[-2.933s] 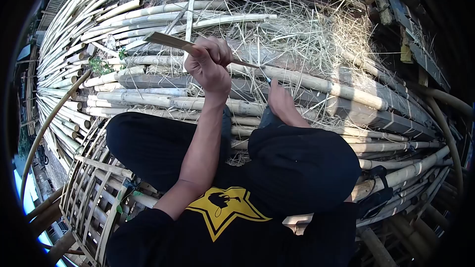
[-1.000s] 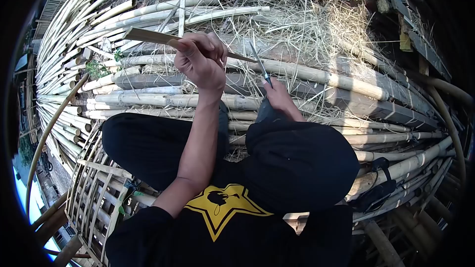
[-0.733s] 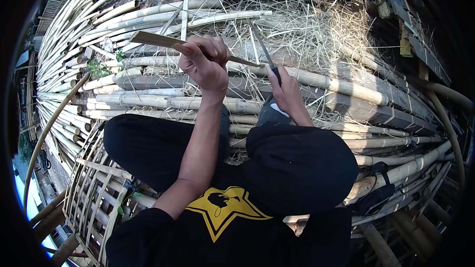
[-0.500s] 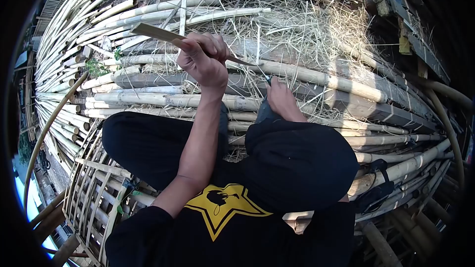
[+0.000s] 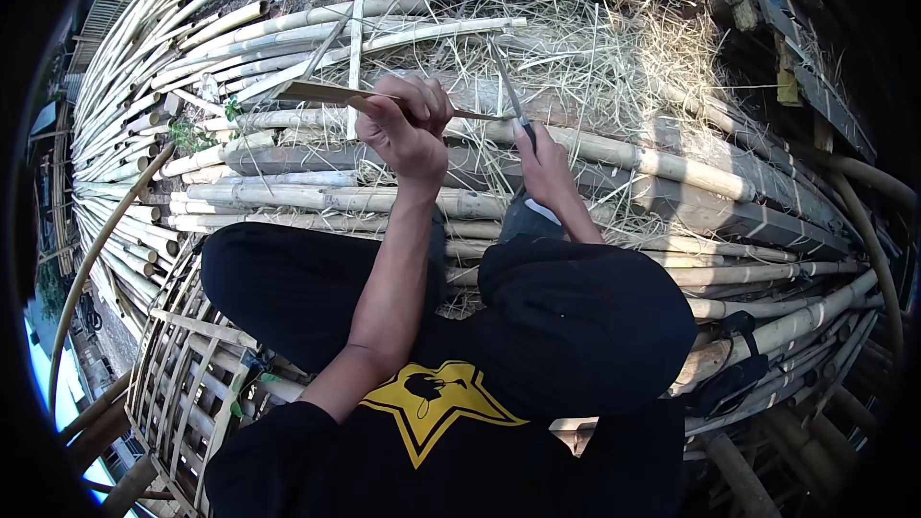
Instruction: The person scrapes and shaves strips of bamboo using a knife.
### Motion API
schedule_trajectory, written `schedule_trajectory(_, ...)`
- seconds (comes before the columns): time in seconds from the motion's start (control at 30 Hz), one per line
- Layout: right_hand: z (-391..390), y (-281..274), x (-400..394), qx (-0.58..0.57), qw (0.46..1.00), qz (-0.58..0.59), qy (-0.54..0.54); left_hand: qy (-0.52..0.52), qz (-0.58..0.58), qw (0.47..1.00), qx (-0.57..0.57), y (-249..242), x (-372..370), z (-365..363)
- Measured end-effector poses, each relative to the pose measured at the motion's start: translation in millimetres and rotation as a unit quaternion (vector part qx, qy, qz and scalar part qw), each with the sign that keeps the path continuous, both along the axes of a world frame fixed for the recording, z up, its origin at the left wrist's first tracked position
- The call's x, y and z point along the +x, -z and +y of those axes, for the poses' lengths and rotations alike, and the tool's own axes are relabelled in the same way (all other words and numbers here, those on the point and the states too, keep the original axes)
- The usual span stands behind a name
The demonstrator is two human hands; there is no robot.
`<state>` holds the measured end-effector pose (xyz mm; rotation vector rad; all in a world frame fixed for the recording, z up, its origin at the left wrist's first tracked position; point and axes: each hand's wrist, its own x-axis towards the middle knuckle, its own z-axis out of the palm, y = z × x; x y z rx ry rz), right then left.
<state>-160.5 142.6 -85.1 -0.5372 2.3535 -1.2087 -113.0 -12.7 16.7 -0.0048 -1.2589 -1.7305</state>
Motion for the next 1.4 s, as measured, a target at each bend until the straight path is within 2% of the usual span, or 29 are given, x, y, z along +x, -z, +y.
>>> schedule_trajectory(0.03, -2.8, -25.5, -2.1, 0.001, 1.000, -0.002, 0.001, 0.005, 0.001, 1.000, 0.004, 0.1, -0.4, -0.4)
schedule_trajectory(0.1, -4.6, -56.4, -4.0, -0.147, 0.987, 0.071, -0.001, 0.008, -0.001, 1.000, 0.007, 0.5, 0.9, -0.5)
schedule_trajectory(0.17, -3.5, -54.5, 0.0, -0.151, 0.984, 0.090, 0.009, 0.007, -0.001, 1.000, 0.008, -1.0, 0.3, -1.1)
schedule_trajectory(0.23, 3.9, -1.5, 14.4, 0.029, 0.996, 0.072, -0.042, -0.009, -0.006, 1.000, 0.005, -4.7, 0.8, 1.1)
schedule_trajectory(0.27, 18.5, 49.6, 16.9, 0.227, 0.968, 0.044, -0.097, -0.010, -0.002, 1.000, 0.006, -3.5, 1.0, 3.7)
schedule_trajectory(0.4, 4.4, 28.5, 1.3, 0.203, 0.974, -0.068, -0.073, 0.000, -0.010, 1.000, -0.020, -1.7, 0.7, 3.9)
schedule_trajectory(0.43, 8.3, 39.8, -2.8, 0.133, 0.979, -0.137, -0.073, -0.003, -0.028, 1.000, -0.004, -4.5, 0.6, 7.1)
schedule_trajectory(0.47, 16.8, 46.7, -0.9, 0.040, 0.930, -0.364, -0.028, 0.006, -0.028, 1.000, -0.003, -1.8, 1.3, 4.0)
schedule_trajectory(0.5, 15.4, 44.3, -9.1, -0.063, 0.826, -0.560, 0.014, -0.001, -0.023, 1.000, 0.007, -3.6, 1.7, 4.6)
schedule_trajectory(0.53, 14.7, 42.6, -18.0, -0.066, 0.829, -0.555, 0.013, -0.003, -0.011, 1.000, 0.003, -4.3, -2.0, 3.0)
schedule_trajectory(0.6, 21.8, 42.5, -15.0, -0.215, 0.682, -0.697, 0.053, -0.008, -0.017, 1.000, 0.005, -2.1, 2.2, 4.7)
schedule_trajectory(0.63, 18.6, 31.4, -10.8, -0.209, 0.724, -0.651, 0.088, -0.008, -0.023, 1.000, 0.004, -4.5, 0.7, 3.3)
schedule_trajectory(0.67, 10.3, 22.1, -7.3, -0.160, 0.849, -0.495, 0.091, -0.011, -0.017, 1.000, 0.012, -4.1, 0.3, 1.8)
schedule_trajectory(0.7, 3.9, 11.9, -1.2, -0.104, 0.937, -0.320, 0.093, -0.011, -0.016, 1.000, 0.012, -4.2, -1.1, 0.2)
schedule_trajectory(0.73, -1.1, -8.7, 1.8, -0.102, 0.937, -0.322, 0.093, -0.017, -0.019, 1.000, 0.014, -4.3, 0.1, -0.9)
schedule_trajectory(0.77, -6.7, -34.4, 2.7, -0.119, 0.980, -0.146, 0.061, -0.023, -0.022, 0.999, 0.015, -4.6, 1.4, -2.0)
schedule_trajectory(0.8, -8.1, -46.6, 4.8, -0.131, 0.990, 0.035, 0.027, -0.037, -0.028, 0.999, 0.011, -5.6, 1.2, -1.7)
schedule_trajectory(0.83, -5.3, -40.3, 9.4, -0.130, 0.991, 0.032, 0.026, -0.038, -0.031, 0.999, 0.012, -6.9, 0.8, -2.2)
schedule_trajectory(0.9, 2.9, -10.5, 21.4, -0.128, 0.982, 0.138, 0.004, -0.058, -0.031, 0.998, 0.020, -9.2, 0.8, -2.3)
schedule_trajectory(0.93, 3.7, 9.8, 20.2, 0.096, 0.990, 0.078, -0.063, -0.056, -0.030, 0.998, 0.022, -8.8, 2.7, 0.5)
schedule_trajectory(0.97, 10.6, 34.9, 20.2, 0.225, 0.971, 0.009, -0.075, -0.047, -0.023, 0.999, 0.015, -7.7, 3.0, 3.3)
schedule_trajectory(1.1, -2.6, 39.5, -1.9, 0.202, 0.969, -0.086, -0.114, -0.050, -0.021, 0.998, -0.016, -3.3, -1.7, 1.4)
schedule_trajectory(1.13, -0.2, 32.8, -2.1, 0.114, 0.939, -0.322, -0.029, -0.036, -0.018, 0.999, 0.017, -3.8, 3.5, 2.7)
schedule_trajectory(1.17, 4.2, 38.6, -14.0, 0.112, 0.943, -0.311, -0.026, -0.022, -0.002, 0.999, 0.047, -4.7, 0.0, 0.3)
schedule_trajectory(1.2, 14.2, 47.9, -21.5, -0.079, 0.808, -0.583, -0.021, -0.021, 0.004, 0.999, 0.048, -4.5, -1.9, 0.3)
schedule_trajectory(1.23, 23.2, 58.9, -23.8, -0.259, 0.564, -0.784, -0.015, -0.021, 0.004, 0.999, 0.046, -3.4, -0.1, 0.6)
schedule_trajectory(1.3, 20.6, 30.5, -18.3, -0.272, 0.559, -0.783, -0.027, -0.021, 0.001, 0.999, 0.045, -4.3, 3.9, 0.4)
schedule_trajectory(1.37, 12.4, 0.7, -11.0, -0.113, 0.835, -0.537, 0.044, -0.024, 0.025, 0.998, 0.050, -8.5, 2.1, -3.6)
schedule_trajectory(1.4, 8.9, -1.1, -9.5, -0.021, 0.949, -0.314, 0.010, -0.031, 0.016, 0.997, 0.066, -12.6, 3.4, -3.6)
